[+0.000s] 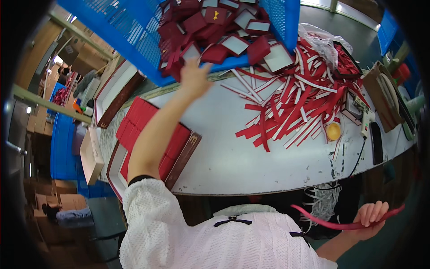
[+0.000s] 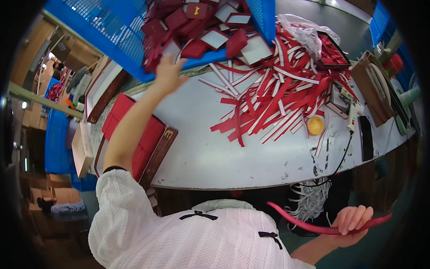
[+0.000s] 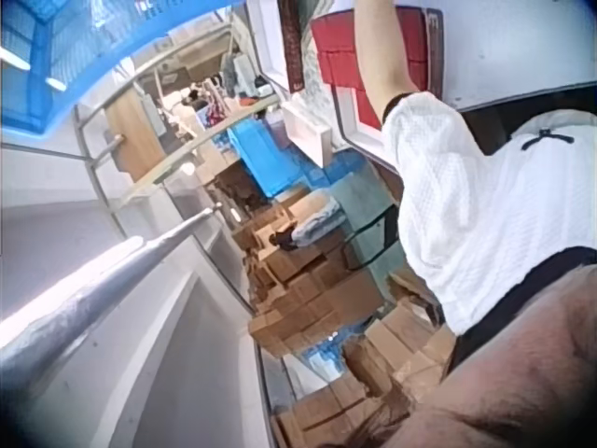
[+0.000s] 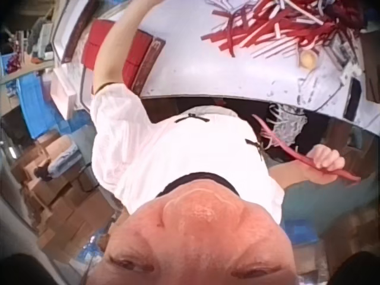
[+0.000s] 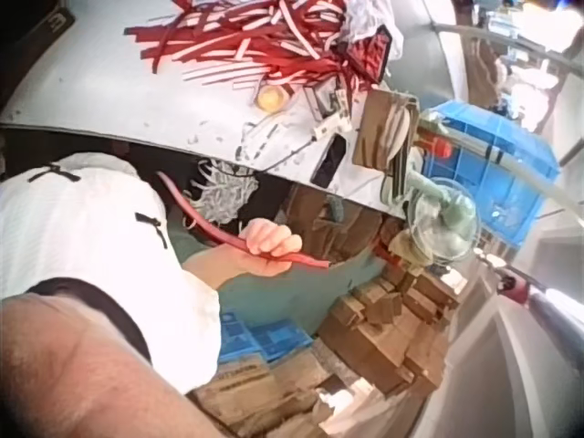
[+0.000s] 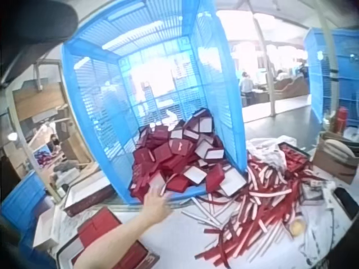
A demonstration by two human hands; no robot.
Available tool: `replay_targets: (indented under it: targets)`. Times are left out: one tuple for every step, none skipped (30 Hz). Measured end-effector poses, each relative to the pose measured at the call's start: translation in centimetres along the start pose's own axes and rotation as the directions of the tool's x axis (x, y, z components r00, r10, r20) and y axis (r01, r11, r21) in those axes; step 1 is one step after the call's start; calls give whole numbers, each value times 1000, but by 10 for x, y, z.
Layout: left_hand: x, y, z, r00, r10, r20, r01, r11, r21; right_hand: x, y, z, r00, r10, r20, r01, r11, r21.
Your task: The person repeatedly picks up small red boxes and red ribbons from a table. They thread the ribbon through a slot on the box, pull it tight, and place the finished box into a larger cardboard container. The process is repeated continuously throughout the clip.
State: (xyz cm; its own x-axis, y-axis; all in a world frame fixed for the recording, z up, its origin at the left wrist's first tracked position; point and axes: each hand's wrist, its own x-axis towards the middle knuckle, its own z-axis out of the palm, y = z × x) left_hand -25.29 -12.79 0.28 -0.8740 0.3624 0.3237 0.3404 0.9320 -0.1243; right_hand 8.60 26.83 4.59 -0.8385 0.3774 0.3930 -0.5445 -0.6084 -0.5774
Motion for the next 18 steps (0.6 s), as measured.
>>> replay_targets:
  targets:
    - [13, -24, 12, 996, -85, 27, 80, 987, 140, -8, -8, -9, 997, -11, -83, 7, 999, -52]
    - [22, -42, 18, 994, -108, 32, 96, 961, 261, -15, -14, -18, 986, -26, -167, 9, 995, -100]
    - [29, -55, 23, 990, -120, 72, 94, 951, 294, -21, -16, -24, 969, -18, -245, -20, 988, -153]
    - [35, -61, 25, 985, -152, 85, 123, 953, 276, -27, -17, -30, 947, -12, -321, -55, 978, -199]
    - [40, -65, 28, 954, -258, 154, 212, 940, 267, -32, -18, -37, 919, -5, -395, -97, 967, -237]
    - [39, -77, 36, 972, -198, 129, 150, 939, 308, -36, -22, -45, 942, 62, -329, -143, 963, -228]
    - [38, -81, 39, 985, -135, 106, 90, 932, 351, -36, -23, -46, 939, 57, -339, -150, 955, -254]
    - [40, -84, 43, 992, -88, 89, 54, 943, 328, -35, -23, -47, 936, 57, -347, -161, 947, -277]
    - [40, -82, 43, 996, -40, 75, 16, 955, 298, -35, -24, -45, 932, 57, -357, -175, 936, -305]
    - [38, -81, 42, 998, 2, 59, -18, 962, 271, -33, -23, -43, 929, 64, -363, -189, 928, -321]
    - [34, -73, 37, 998, 17, 56, -27, 982, 185, -30, -17, -39, 925, 71, -373, -205, 920, -335]
    - [27, -63, 32, 998, 27, 52, -32, 994, 100, -26, -12, -37, 921, 80, -382, -223, 911, -347]
    - [17, -53, 26, 998, 35, 45, -35, 999, 18, -24, -5, -38, 913, 95, -396, -245, 905, -349]
    - [6, -47, 23, 999, 33, -2, -33, 998, -53, -22, 2, -35, 918, 120, -378, -269, 889, -370]
    - [-2, -46, 23, 999, 49, 14, -47, 992, -117, -18, 10, -30, 920, 143, -364, -291, 872, -394]
    - [-10, -46, 22, 997, 68, 26, -62, 982, -180, -17, 18, -29, 923, 156, -352, -298, 868, -397]
    - [-17, -46, 21, 995, 87, 38, -76, 967, -242, -16, 23, -27, 914, 228, -336, -348, 865, -362]
    - [-26, -45, 20, 996, 42, 75, -21, 964, -264, -14, 30, -23, 896, 317, -312, -414, 852, -320]
